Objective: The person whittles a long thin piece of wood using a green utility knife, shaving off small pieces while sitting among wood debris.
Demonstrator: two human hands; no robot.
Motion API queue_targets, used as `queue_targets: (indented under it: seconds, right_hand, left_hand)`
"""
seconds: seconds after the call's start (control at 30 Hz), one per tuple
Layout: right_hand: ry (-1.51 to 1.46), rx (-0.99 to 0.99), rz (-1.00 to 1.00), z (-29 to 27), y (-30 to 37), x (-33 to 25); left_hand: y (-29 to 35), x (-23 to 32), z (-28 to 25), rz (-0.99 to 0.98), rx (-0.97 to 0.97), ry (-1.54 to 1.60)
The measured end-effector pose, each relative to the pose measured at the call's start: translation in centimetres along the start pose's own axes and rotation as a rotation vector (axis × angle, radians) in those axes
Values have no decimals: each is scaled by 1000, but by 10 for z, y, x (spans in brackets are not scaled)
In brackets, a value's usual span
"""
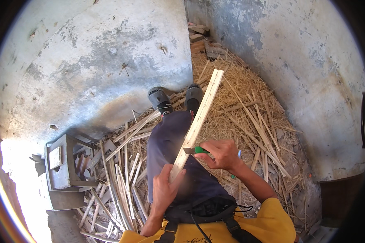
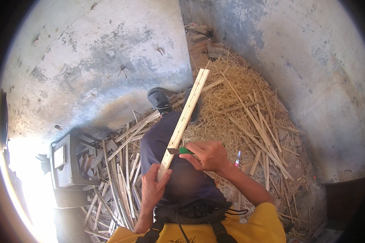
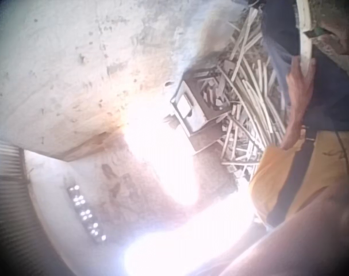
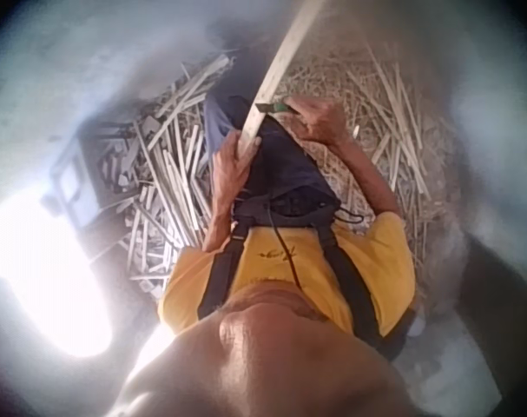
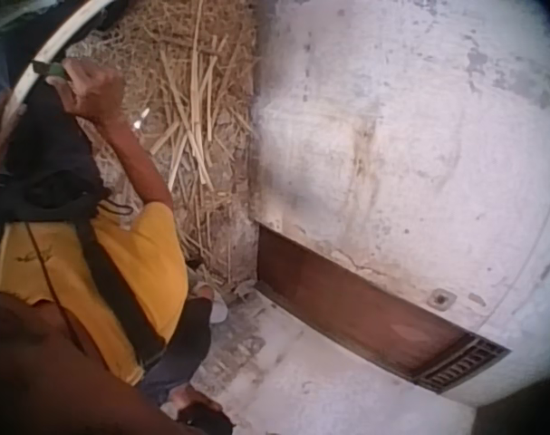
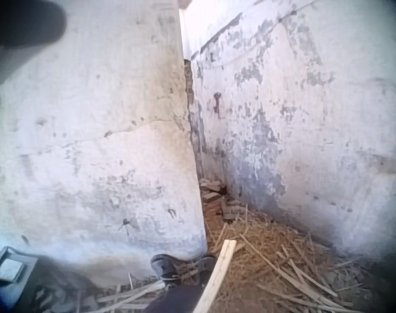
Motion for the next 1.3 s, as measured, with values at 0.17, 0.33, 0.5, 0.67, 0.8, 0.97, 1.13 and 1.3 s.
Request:
queue_targets:
  seconds: [0.17,0.33,0.5,0.67,0.8,0.97,1.13,1.3]
  right_hand:
    - [143,294,512,-50,-15,104]
    - [38,595,412,-78,-9,147]
    - [-132,310,301,-42,-11,78]
    - [-145,70,44,-5,-5,9]
    - [-141,-32,-52,4,-6,-22]
    - [-115,-49,-8,9,-1,-27]
    - [-29,-65,-22,4,-4,-26]
    - [-2,-36,-49,3,-7,-25]
  left_hand:
    - [30,-10,4,-159,-102,-19]
    - [40,-34,-4,-267,-105,-43]
    - [19,-40,-15,-314,-37,140]
    - [5,-38,-8,-233,-134,264]
    - [-2,-30,3,-169,-243,359]
    - [-3,-22,9,21,-223,310]
    - [-2,-9,4,4,-193,184]
    - [-2,-12,3,55,-169,125]
Point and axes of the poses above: each hand's wrist, its own y-axis away from the middle knuckle, its own z-axis out of the palm, x = y × z, the point moved 3 cm from there along -y, towards the middle knuckle, and after that the axes turned 5 degrees about -y, right-handed, at the moved point
